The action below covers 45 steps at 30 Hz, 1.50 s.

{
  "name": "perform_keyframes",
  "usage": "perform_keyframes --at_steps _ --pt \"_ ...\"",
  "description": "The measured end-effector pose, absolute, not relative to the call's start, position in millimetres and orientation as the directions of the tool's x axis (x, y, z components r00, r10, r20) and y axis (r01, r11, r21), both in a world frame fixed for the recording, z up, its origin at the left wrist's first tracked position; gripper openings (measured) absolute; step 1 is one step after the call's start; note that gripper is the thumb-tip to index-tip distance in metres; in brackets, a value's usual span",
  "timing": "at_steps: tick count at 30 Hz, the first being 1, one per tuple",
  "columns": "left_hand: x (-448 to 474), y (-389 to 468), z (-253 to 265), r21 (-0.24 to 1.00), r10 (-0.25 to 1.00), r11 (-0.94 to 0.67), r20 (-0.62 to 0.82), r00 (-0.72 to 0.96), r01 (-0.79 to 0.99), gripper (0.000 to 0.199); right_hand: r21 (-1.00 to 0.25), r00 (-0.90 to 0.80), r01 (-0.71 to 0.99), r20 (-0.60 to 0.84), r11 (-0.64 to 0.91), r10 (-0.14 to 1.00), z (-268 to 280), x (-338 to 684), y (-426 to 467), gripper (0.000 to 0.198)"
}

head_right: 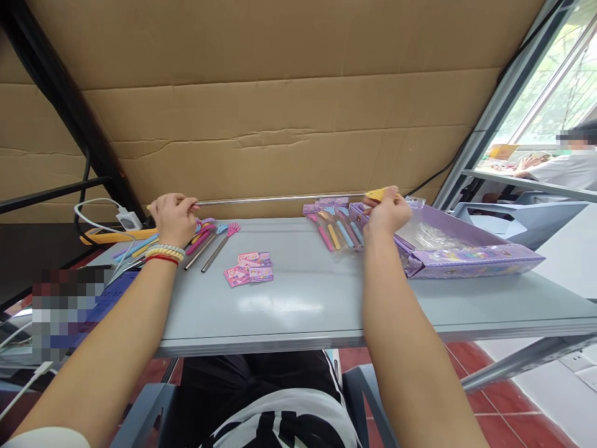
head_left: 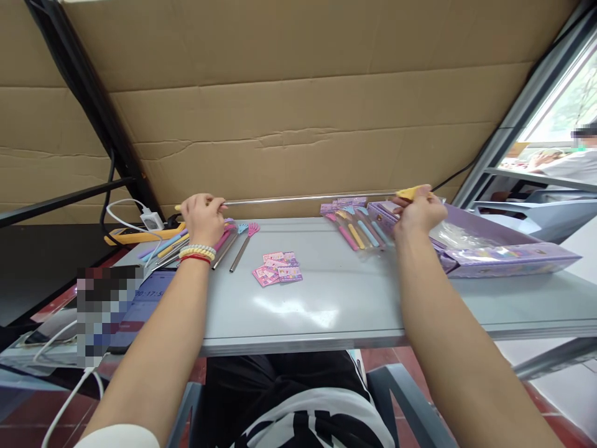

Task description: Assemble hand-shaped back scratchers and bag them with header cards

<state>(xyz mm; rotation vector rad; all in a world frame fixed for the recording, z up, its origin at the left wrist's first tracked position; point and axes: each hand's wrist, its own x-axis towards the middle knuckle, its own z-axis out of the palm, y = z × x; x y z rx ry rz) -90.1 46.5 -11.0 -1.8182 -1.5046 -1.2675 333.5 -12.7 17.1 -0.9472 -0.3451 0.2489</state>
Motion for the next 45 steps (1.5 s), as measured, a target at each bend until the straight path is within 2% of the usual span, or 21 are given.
perform_keyframes --at_steps 3,8,14,18,20,23,24,25,26,29,35,39,42,45 --pt "-102.0 48.5 -13.6 0.271 0.549 -0.269 0.831 -0.084 0.924 0.023 -0.828 0.957 -0.082 0.091 0.555 0.277 15.7 346.4 -19.2 0.023" --pt "-105.0 50.1 -15.7 0.292 0.578 -0.259 0.810 -0.094 0.921 0.024 -0.829 0.962 -0.097 0.064 0.551 0.266 13.9 352.0 -22.1 0.022" --pt "-109.4 53.0 -15.9 0.262 0.695 -0.272 0.719 0.000 0.926 0.025 -0.875 0.959 -0.102 0.040 0.473 0.282 11.8 345.9 -21.7 0.023" --pt "-116.5 51.1 -7.9 0.191 0.790 -0.274 0.603 0.108 0.943 0.031 -0.894 0.969 -0.040 0.075 0.446 0.237 13.5 345.8 -18.8 0.026" --pt "-105.9 44.0 -2.8 0.150 0.812 -0.334 0.547 0.203 0.931 0.032 -0.910 0.936 0.042 0.180 0.413 0.302 12.4 334.8 -14.7 0.027" --pt "-64.1 22.3 0.9 0.095 0.805 -0.428 0.491 0.332 0.899 0.034 -0.915 0.749 0.171 0.363 0.366 0.555 4.1 292.0 -10.5 0.027" --pt "-46.3 12.8 0.7 0.063 0.797 -0.433 0.494 0.349 0.899 0.034 -0.912 0.668 0.196 0.392 0.359 0.632 -0.1 272.2 -11.0 0.029" --pt "-28.9 3.1 -0.3 0.029 0.784 -0.439 0.500 0.367 0.898 0.033 -0.894 0.478 0.282 0.446 0.348 0.757 -4.6 251.6 -12.4 0.032" --pt "-13.4 -6.0 -1.7 -0.006 0.772 -0.452 0.498 0.395 0.892 0.033 -0.885 0.359 0.306 0.448 0.350 0.819 -8.9 231.9 -14.8 0.034" --pt "13.0 -22.8 -7.5 -0.039 0.735 -0.503 0.505 0.452 0.863 0.032 -0.847 0.123 0.346 0.467 0.403 0.876 -18.9 191.2 -22.9 0.040" --pt "5.3 -14.0 -17.5 -0.025 0.724 -0.538 0.499 0.476 0.843 0.032 -0.833 -0.061 0.402 0.390 0.380 0.919 -32.1 192.5 -19.5 0.047" --pt "6.1 -11.1 -18.2 -0.022 0.729 -0.547 0.479 0.489 0.837 0.037 -0.848 0.004 0.410 0.371 0.337 0.928 -32.4 194.3 -14.3 0.044" --pt "-2.9 -3.4 -14.0 -0.034 0.741 -0.504 0.497 0.452 0.863 0.037 -0.869 0.249 0.419 0.390 0.264 0.886 -21.7 208.1 -10.3 0.037" --pt "-31.5 15.3 -10.5 -0.027 0.701 -0.412 0.629 0.336 0.911 0.029 -0.904 0.488 0.367 0.387 0.219 0.782 -7.7 251.0 -5.8 0.039"
